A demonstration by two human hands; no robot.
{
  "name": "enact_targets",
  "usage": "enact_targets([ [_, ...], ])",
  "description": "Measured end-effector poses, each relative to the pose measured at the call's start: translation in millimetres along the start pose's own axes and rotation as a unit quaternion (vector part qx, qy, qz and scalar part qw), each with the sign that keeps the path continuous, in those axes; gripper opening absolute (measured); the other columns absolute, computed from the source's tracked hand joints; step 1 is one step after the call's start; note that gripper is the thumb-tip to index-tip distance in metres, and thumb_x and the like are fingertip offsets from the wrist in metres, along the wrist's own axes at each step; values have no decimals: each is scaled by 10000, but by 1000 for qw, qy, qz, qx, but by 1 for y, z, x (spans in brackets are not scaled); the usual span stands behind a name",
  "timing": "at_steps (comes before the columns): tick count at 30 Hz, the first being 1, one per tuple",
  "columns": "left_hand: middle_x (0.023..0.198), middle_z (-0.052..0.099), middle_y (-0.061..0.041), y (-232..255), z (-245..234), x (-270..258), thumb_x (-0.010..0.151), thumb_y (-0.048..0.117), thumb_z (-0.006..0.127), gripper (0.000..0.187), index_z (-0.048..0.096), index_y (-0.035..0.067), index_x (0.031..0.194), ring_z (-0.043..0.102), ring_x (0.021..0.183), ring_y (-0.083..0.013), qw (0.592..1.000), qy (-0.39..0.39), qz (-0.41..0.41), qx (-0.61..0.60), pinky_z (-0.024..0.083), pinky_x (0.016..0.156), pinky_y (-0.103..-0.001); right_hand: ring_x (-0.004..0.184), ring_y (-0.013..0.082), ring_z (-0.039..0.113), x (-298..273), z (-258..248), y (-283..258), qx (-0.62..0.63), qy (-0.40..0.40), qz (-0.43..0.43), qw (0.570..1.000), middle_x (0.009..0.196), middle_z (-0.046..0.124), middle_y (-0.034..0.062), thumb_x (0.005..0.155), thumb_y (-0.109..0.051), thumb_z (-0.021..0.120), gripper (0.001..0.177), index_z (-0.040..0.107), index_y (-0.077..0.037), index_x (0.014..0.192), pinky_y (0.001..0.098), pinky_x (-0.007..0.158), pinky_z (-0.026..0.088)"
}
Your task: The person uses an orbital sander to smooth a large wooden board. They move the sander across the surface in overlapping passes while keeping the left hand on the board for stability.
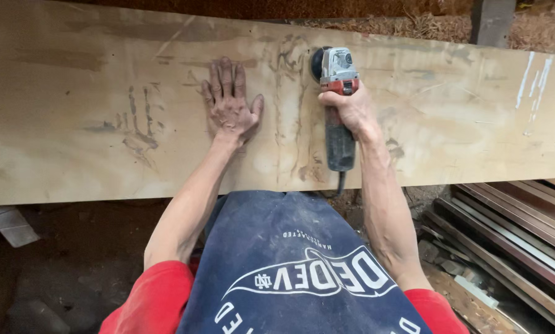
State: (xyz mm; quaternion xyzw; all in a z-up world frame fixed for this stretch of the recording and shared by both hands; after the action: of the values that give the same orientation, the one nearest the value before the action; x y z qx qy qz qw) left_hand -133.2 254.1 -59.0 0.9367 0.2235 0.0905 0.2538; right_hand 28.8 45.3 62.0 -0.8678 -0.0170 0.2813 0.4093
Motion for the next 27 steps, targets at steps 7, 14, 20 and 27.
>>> enact_targets([
  [7, 1730, 85, -160, -2, -1, 3, 957, 522, 638, 937, 209, 79, 1663, 27, 1588, -391, 999, -28, -18, 8, 32, 1268, -596, 679, 122, 666, 1, 4, -9, 32, 2, 43, 999, 840, 703, 5, 731, -211, 834, 384, 665, -70, 1045, 300, 623, 576],
  [14, 1733, 86, -145, -3, -1, 2, 947, 538, 620, 934, 219, 90, 1663, 32, 1597, -382, 998, -45, -29, 17, 38, 1278, -594, 670, 115, 642, 11, 21, -14, 48, -7, 41, 998, 823, 697, 11, 782, -223, 819, 317, 717, -47, 1025, 300, 618, 546],
  [20, 1731, 93, -157, 1, -4, 6, 949, 530, 613, 930, 222, 78, 1661, 40, 1590, -391, 998, -42, -28, 23, 46, 1269, -596, 639, 122, 630, 12, 0, -6, 51, 22, 72, 996, 808, 691, 18, 766, -226, 822, 298, 725, -56, 992, 297, 578, 540],
  [27, 1728, 91, -164, 3, -7, 4, 942, 533, 614, 918, 232, 82, 1645, 38, 1591, -396, 998, -59, -34, 18, 37, 1267, -597, 665, 114, 673, 13, 24, -31, 35, -30, 13, 999, 853, 716, 18, 705, -225, 850, 449, 661, -63, 1080, 294, 620, 589],
])
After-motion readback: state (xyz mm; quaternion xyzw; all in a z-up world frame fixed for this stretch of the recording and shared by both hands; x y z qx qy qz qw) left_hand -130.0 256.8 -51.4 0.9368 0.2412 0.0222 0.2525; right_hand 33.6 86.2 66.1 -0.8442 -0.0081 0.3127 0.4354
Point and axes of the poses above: each hand's wrist, its own x-axis towards the middle knuckle, its own z-axis out of the palm, y = z × x, the point moved 4 cm from there along x, towards the middle knuckle
